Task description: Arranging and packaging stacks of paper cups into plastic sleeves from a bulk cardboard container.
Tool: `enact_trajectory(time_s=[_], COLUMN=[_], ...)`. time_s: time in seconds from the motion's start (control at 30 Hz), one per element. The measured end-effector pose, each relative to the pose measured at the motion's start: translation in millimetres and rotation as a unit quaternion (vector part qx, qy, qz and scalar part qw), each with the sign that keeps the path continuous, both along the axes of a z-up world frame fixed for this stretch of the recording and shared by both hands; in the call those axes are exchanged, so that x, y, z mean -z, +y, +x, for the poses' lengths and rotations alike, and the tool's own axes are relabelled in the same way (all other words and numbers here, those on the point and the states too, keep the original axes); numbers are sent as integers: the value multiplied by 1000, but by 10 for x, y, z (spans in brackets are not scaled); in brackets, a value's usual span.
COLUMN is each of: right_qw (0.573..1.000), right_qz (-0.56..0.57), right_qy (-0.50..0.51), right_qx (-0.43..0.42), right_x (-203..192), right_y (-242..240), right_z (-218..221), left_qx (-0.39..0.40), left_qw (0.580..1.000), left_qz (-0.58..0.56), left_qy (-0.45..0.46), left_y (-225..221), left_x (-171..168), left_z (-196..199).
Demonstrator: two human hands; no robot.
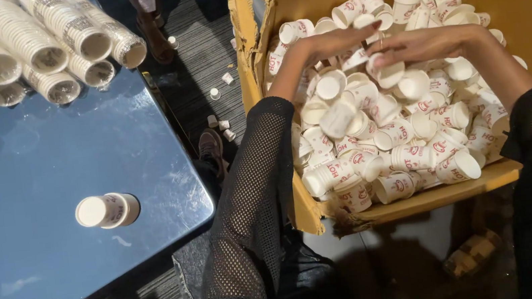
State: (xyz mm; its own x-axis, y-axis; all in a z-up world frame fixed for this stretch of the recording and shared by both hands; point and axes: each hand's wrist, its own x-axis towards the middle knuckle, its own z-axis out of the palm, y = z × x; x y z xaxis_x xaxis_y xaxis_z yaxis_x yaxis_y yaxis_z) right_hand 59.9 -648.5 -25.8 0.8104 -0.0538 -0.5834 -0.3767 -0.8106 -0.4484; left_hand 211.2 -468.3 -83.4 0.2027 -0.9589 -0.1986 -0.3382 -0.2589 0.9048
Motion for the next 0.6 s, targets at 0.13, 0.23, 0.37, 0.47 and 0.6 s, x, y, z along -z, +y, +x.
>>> enact_trajectory(time_s=[0.13,0.23,0.37,0.47,0.6], right_qw=[984,984,977,981,988], right_qz=[-16,44,-49,85,84], right_qy=[147,138,134,84,81], right_qx=[-99,-105,-161,-153,-103], right_x=[-34,-131,-12,-441,-479], right_y=[192,338,276,855,968], right_z=[-163,-179,-176,-206,-201], left_qx=[77,91,95,115,34], left_qw=[989,984,991,992,997], left_qz=[122,154,93,-18,-67], left_qy=[14,28,16,-50,5], left_y=[332,533,698,924,1138], left_x=[-384,-504,-464,-491,-453], left_z=[-331,-442,-455,-481,-553])
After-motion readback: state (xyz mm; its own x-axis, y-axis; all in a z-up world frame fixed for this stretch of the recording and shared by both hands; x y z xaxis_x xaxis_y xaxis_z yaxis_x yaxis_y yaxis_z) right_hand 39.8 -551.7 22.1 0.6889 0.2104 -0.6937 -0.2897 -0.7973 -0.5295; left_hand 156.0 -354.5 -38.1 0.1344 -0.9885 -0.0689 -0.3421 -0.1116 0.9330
